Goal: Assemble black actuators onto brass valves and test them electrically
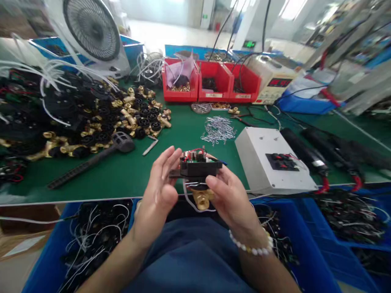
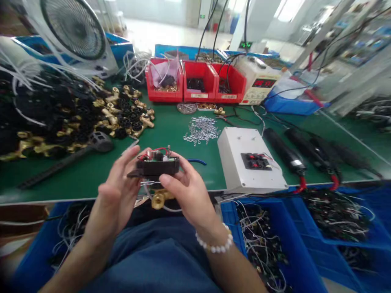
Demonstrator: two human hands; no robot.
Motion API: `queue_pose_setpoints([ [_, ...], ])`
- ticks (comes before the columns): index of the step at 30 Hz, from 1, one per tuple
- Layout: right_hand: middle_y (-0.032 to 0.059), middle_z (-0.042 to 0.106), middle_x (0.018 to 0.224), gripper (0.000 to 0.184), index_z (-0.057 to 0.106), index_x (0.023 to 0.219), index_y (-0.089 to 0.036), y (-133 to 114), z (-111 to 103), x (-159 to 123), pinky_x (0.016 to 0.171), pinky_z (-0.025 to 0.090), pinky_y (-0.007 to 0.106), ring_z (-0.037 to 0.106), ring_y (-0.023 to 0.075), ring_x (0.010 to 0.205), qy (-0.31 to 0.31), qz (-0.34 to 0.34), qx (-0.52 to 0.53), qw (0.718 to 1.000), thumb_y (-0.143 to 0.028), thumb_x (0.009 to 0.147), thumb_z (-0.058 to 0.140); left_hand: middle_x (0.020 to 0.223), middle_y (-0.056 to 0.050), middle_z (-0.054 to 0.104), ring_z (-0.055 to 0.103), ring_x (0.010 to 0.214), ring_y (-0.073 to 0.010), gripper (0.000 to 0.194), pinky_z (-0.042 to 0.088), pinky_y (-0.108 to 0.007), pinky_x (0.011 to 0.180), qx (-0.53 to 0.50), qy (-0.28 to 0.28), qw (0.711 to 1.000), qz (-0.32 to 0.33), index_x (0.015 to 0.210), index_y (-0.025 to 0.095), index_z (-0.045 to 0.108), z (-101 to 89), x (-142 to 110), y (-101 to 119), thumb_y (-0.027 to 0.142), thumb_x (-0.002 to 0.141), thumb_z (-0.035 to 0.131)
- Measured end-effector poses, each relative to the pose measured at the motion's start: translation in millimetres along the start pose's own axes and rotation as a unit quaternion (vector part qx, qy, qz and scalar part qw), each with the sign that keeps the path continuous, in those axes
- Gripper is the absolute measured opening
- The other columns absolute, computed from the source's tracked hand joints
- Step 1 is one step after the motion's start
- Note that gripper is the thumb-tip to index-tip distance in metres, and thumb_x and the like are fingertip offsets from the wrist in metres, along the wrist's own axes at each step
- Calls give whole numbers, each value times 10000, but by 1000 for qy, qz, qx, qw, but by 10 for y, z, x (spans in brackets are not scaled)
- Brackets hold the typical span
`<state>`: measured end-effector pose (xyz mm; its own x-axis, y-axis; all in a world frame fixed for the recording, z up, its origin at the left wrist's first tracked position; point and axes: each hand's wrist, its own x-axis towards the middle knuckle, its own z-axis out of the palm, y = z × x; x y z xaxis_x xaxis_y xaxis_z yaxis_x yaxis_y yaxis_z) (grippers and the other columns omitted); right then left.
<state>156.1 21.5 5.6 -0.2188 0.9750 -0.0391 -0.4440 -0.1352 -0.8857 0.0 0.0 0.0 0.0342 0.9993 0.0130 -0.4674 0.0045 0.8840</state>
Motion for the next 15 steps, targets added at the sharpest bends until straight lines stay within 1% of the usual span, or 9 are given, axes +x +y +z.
queue_pose_setpoints([
  [2,80,699,1281,800,490,1434,-255,-24,41,-3,1029,567,402,672,257,1181,-69,42,-35,996,-410,742,862,1378,-119,669,598,1321,-330,662,477,-410,1120,-3,-26,997,-77,1311,192,625,-18,66,39,567,796,802],
  [4,72,726,1211,860,452,1484,-256,-162,29,39,969,591,392,700,247,1108,-117,61,-120,984,-427,745,858,1269,-142,721,673,1208,-332,568,544,-402,1026,-10,-30,993,-116,1237,148,655,-17,109,59,478,803,817],
  [7,65,761,1045,683,578,1409,-217,-635,-167,233,840,598,364,724,225,942,-188,52,-341,920,-476,812,786,1186,-149,746,735,1066,-299,578,610,-335,854,-25,17,995,-97,1213,122,649,10,122,57,481,795,823],
  [9,60,765,1007,418,720,1212,-219,-1000,-439,444,859,556,358,707,201,896,-51,-81,-524,846,-436,856,745,1154,-144,755,759,975,-268,591,622,-295,762,-40,42,995,-85,1217,123,653,20,118,59,516,804,809],
  [10,69,765,988,351,748,1149,-203,-1154,-607,562,868,530,362,695,197,877,38,-139,-602,786,-378,845,759,1145,-139,758,765,947,-258,594,625,-286,741,-47,49,994,-83,1217,127,660,17,117,67,529,804,805],
  [11,90,763,990,325,757,1137,-178,-1274,-786,675,870,505,370,682,200,876,115,-148,-666,722,-320,845,760,1135,-136,761,768,929,-251,597,626,-278,728,-51,55,994,-81,1212,129,669,11,116,80,540,802,804],
  [12,106,762,978,323,766,1127,-158,-1356,-969,777,833,487,362,665,195,847,173,-123,-699,683,-265,822,777,1117,-135,765,770,917,-249,603,625,-274,719,-52,58,994,-80,1209,127,675,1,114,97,549,799,804],
  [13,113,762,952,301,777,1088,-143,-1401,-1146,859,776,475,342,649,183,804,202,-79,-700,681,-212,795,785,1093,-137,770,770,907,-250,617,624,-274,711,-50,58,994,-80,1210,121,677,-8,111,115,559,795,804],
  [15,93,766,908,249,794,995,-145,-1400,-1453,950,728,451,300,629,158,768,188,10,-656,731,-173,748,797,1041,-138,776,767,883,-251,641,621,-280,710,-38,54,995,-79,1221,109,668,-23,98,146,565,791,804],
])
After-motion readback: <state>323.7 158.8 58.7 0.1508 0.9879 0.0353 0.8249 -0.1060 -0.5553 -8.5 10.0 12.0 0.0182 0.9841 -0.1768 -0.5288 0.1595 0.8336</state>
